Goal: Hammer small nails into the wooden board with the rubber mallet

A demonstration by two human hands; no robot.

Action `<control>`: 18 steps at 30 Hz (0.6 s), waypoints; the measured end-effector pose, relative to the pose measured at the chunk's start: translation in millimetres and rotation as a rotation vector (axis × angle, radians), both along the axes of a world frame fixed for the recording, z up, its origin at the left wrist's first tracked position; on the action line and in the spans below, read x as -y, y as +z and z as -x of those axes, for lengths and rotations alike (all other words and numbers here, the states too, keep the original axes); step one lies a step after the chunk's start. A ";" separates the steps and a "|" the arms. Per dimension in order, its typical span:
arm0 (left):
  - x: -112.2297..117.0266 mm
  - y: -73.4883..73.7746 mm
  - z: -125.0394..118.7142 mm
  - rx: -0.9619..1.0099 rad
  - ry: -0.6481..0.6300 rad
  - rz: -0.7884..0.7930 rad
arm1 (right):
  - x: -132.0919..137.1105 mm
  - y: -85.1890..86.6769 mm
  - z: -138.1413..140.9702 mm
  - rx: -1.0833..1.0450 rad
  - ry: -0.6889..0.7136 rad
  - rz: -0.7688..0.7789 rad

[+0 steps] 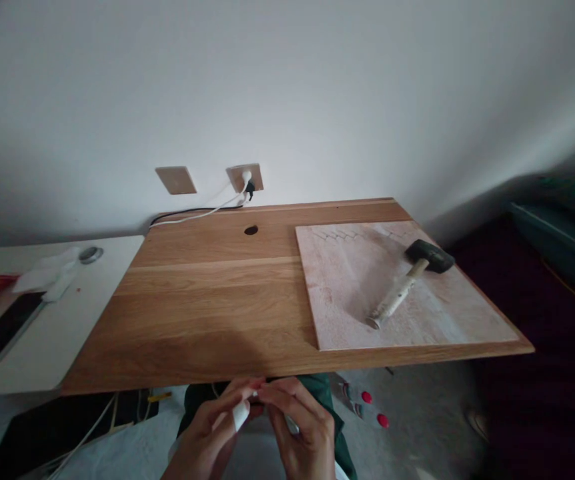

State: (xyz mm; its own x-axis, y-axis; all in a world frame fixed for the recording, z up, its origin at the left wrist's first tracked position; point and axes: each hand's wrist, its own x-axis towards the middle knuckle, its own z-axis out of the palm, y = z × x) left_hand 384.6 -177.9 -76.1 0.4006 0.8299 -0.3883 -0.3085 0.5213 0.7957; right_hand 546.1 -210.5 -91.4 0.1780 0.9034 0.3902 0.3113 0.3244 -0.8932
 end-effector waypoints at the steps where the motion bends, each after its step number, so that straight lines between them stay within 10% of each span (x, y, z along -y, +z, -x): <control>1: 2.1 0.3 1.4 0.022 0.036 0.055 | 0.6 -1.0 1.5 0.043 0.021 -0.031; 12: 10.7 -26.6 43.4 0.210 0.295 0.250 | -36.1 10.2 21.7 0.407 0.449 -0.232; 18: 15.1 -27.4 67.2 0.215 0.196 0.248 | -49.8 26.9 24.3 0.577 0.590 -0.218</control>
State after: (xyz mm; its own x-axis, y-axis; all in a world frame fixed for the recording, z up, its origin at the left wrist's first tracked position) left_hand 317.4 -193.0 -103.5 0.3374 0.7901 -0.5117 -0.5676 0.6044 0.5591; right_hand 521.8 -160.6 -64.5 -0.5786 0.6799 0.4505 0.4244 0.7227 -0.5455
